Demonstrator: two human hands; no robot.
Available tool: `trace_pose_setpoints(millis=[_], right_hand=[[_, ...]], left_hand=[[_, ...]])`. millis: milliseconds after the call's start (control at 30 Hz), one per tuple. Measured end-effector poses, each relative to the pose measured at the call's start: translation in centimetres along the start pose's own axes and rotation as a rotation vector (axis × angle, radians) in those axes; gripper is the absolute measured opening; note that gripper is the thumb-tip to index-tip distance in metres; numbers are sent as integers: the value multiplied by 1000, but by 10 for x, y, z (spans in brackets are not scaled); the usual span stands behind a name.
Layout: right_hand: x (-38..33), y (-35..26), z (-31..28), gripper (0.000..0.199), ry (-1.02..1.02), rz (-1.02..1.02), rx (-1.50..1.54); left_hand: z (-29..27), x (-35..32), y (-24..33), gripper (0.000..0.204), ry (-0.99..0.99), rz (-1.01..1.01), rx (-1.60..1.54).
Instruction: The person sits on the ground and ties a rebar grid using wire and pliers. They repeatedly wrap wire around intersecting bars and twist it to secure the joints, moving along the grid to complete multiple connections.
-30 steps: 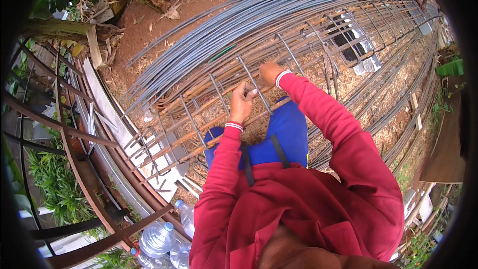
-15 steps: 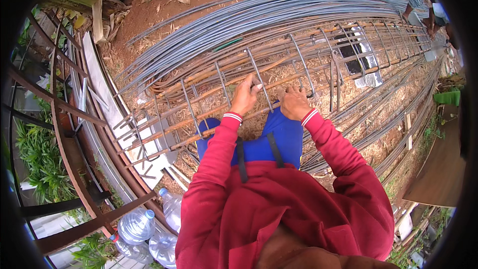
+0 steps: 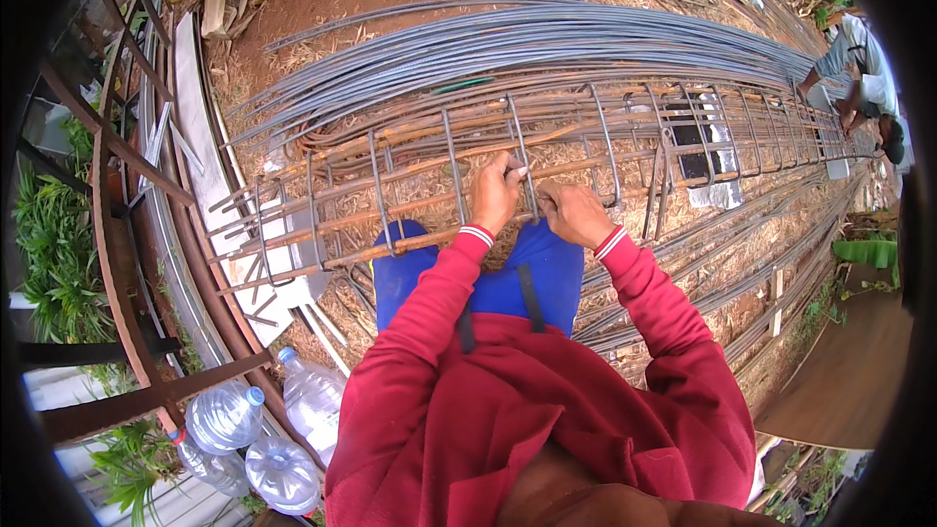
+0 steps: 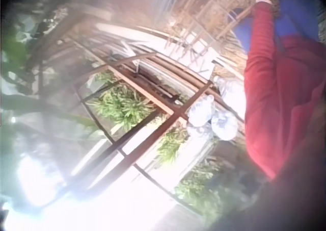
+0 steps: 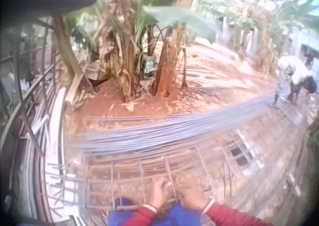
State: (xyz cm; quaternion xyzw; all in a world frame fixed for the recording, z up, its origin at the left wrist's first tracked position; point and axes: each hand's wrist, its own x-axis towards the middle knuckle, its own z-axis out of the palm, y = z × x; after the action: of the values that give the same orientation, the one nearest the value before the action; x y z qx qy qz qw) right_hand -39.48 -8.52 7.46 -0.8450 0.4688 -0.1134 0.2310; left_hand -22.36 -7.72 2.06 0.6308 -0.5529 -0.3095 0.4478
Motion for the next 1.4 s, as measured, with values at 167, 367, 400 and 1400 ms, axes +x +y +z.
trace_pose_setpoints(millis=[167, 367, 400, 1400], right_hand=[[13, 2, -43, 16, -144, 243, 553], [17, -11, -47, 16, -81, 402, 846], [15, -14, -46, 16, -81, 333, 772], [9, -18, -37, 20, -513, 828, 1651]], left_hand=[[11, -21, 6, 14, 213, 163, 55], [19, -29, 1, 28, 197, 170, 31], [20, -28, 0, 32, 196, 167, 32], [-18, 20, -15, 13, -150, 416, 19]])
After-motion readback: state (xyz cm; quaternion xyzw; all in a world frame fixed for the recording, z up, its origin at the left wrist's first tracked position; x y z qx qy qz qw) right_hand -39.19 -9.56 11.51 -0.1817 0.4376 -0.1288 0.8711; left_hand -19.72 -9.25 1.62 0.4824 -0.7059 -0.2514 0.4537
